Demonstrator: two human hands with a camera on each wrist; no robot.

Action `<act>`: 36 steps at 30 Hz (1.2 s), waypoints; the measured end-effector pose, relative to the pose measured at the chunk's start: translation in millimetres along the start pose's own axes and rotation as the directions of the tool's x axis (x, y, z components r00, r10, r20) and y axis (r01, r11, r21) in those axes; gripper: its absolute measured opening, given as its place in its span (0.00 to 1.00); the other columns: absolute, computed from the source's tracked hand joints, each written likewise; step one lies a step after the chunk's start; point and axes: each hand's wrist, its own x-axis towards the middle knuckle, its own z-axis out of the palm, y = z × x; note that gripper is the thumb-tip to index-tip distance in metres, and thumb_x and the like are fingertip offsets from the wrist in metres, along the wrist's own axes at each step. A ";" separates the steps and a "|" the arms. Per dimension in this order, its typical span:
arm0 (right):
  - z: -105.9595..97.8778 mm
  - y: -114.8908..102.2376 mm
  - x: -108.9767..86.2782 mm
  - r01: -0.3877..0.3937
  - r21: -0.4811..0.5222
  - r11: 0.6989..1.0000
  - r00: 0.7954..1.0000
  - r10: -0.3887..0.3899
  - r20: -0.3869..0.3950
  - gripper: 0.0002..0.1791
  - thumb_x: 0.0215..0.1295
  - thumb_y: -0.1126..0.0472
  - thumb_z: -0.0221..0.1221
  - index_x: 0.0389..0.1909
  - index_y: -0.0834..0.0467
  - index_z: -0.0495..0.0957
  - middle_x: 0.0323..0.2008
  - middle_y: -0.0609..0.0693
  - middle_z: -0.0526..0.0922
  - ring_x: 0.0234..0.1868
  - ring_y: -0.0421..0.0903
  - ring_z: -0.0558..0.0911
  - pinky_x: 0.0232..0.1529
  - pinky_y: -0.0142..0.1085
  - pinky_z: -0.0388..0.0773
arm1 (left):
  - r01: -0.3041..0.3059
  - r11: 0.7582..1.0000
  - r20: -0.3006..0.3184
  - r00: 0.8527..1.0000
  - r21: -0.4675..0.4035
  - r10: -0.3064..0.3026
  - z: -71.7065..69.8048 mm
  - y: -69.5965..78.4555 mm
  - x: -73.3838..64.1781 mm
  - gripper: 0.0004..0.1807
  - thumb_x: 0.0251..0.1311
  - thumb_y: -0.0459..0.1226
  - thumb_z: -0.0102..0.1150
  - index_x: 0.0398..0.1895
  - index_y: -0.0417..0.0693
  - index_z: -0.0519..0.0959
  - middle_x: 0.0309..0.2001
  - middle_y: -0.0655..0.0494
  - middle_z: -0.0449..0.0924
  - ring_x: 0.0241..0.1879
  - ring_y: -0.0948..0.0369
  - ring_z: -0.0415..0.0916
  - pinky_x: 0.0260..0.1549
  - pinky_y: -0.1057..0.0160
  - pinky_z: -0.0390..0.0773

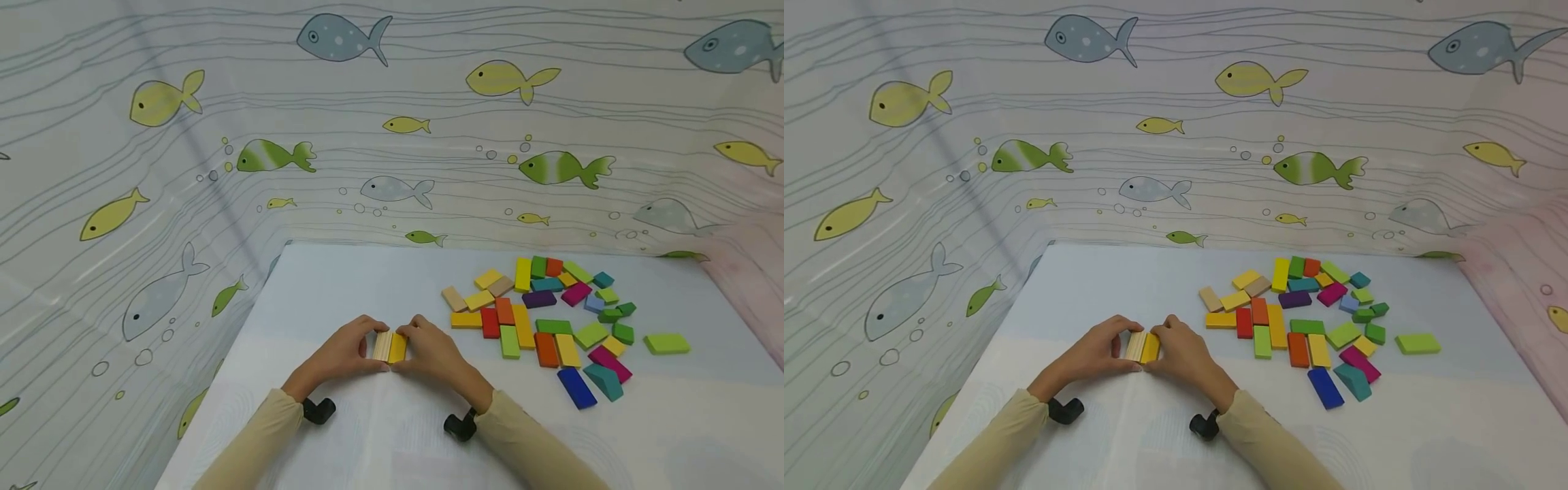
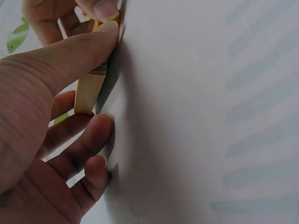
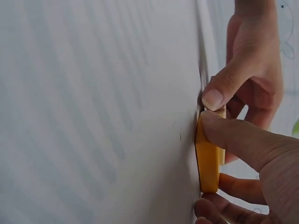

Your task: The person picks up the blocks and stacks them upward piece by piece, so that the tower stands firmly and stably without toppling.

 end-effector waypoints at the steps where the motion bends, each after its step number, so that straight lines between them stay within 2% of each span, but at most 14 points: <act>1: 0.4 -0.4 0.5 -0.001 0.002 1.000 1.000 0.001 -0.002 0.38 0.50 0.41 0.79 0.58 0.58 0.83 0.47 0.50 0.77 0.40 0.43 0.78 0.43 0.39 0.80 | 0.007 1.000 0.005 1.000 0.001 -0.007 0.0 0.2 0.2 0.37 0.53 0.49 0.80 0.65 0.49 0.76 0.56 0.58 0.75 0.28 0.65 0.69 0.29 0.67 0.74; 8: -0.7 -1.8 0.8 0.007 -0.008 1.000 1.000 -0.007 0.013 0.41 0.52 0.39 0.77 0.61 0.60 0.81 0.53 0.52 0.79 0.45 0.46 0.80 0.47 0.41 0.81 | 0.013 1.000 0.036 0.999 0.011 -0.014 1.3 2.3 1.8 0.39 0.54 0.53 0.78 0.67 0.51 0.76 0.57 0.57 0.73 0.29 0.66 0.69 0.32 0.65 0.75; 10: -4.9 -0.4 -0.8 0.011 0.022 1.000 0.999 -0.011 0.032 0.42 0.52 0.41 0.77 0.63 0.60 0.80 0.55 0.53 0.79 0.49 0.48 0.81 0.51 0.43 0.81 | 0.011 1.000 0.040 0.999 0.006 -0.011 1.9 1.7 2.3 0.39 0.54 0.54 0.78 0.67 0.52 0.77 0.56 0.57 0.73 0.30 0.66 0.69 0.32 0.65 0.75; 14: -20.0 9.7 -7.2 -0.008 0.102 0.995 1.000 0.005 0.030 0.37 0.54 0.48 0.78 0.63 0.58 0.80 0.56 0.54 0.81 0.47 0.48 0.81 0.49 0.44 0.82 | 0.016 1.000 0.036 0.999 0.007 -0.016 4.3 -0.6 3.1 0.38 0.54 0.53 0.78 0.67 0.53 0.77 0.55 0.58 0.72 0.30 0.66 0.69 0.32 0.65 0.75; 18: -38.8 31.8 -14.2 -0.102 0.088 0.991 0.993 0.107 -0.049 0.28 0.59 0.53 0.76 0.59 0.55 0.83 0.52 0.54 0.83 0.45 0.48 0.80 0.47 0.42 0.82 | 0.027 0.999 0.036 0.999 0.017 -0.028 7.1 -2.6 5.4 0.37 0.54 0.54 0.77 0.66 0.57 0.77 0.54 0.61 0.71 0.30 0.66 0.70 0.33 0.65 0.76; 21: -53.7 47.9 -18.4 -0.209 0.066 0.976 0.972 0.215 -0.100 0.24 0.62 0.55 0.74 0.57 0.56 0.84 0.48 0.55 0.81 0.43 0.50 0.79 0.47 0.43 0.81 | 0.034 0.999 0.040 0.999 0.013 -0.035 7.5 -4.4 6.6 0.36 0.55 0.55 0.76 0.67 0.59 0.76 0.55 0.62 0.70 0.31 0.66 0.70 0.34 0.65 0.76; 24: -63.3 59.8 -21.1 -0.268 0.025 0.963 0.956 0.269 -0.114 0.23 0.63 0.56 0.73 0.57 0.59 0.84 0.46 0.56 0.78 0.39 0.49 0.77 0.45 0.43 0.81 | 0.037 0.999 0.035 0.999 0.005 -0.038 6.3 -6.5 6.9 0.36 0.55 0.54 0.76 0.66 0.58 0.76 0.55 0.61 0.70 0.31 0.65 0.71 0.34 0.65 0.76; 30: -64.3 70.3 -24.4 -0.274 -0.051 0.960 0.960 0.271 -0.064 0.23 0.63 0.58 0.73 0.57 0.59 0.84 0.43 0.55 0.78 0.38 0.49 0.77 0.44 0.43 0.81 | 0.035 0.999 0.027 0.999 -0.033 -0.034 6.3 -11.6 5.2 0.36 0.54 0.52 0.78 0.65 0.54 0.76 0.54 0.58 0.71 0.30 0.65 0.69 0.31 0.66 0.75; 33: -65.0 72.2 -27.8 -0.290 -0.007 0.957 0.957 0.290 -0.012 0.26 0.62 0.56 0.73 0.61 0.58 0.81 0.39 0.52 0.80 0.38 0.48 0.77 0.42 0.42 0.81 | 0.023 0.998 0.034 0.999 -0.052 -0.021 8.0 -12.5 7.2 0.38 0.54 0.51 0.78 0.67 0.53 0.76 0.55 0.58 0.70 0.30 0.65 0.69 0.31 0.67 0.74; 36: -66.0 74.8 -29.8 -0.278 0.052 0.959 0.958 0.274 0.082 0.34 0.63 0.53 0.73 0.68 0.56 0.76 0.34 0.50 0.78 0.35 0.47 0.76 0.38 0.39 0.79 | 0.012 0.998 0.039 0.999 -0.062 -0.010 9.1 -12.6 9.0 0.38 0.54 0.51 0.78 0.68 0.53 0.75 0.55 0.57 0.70 0.31 0.64 0.69 0.32 0.66 0.75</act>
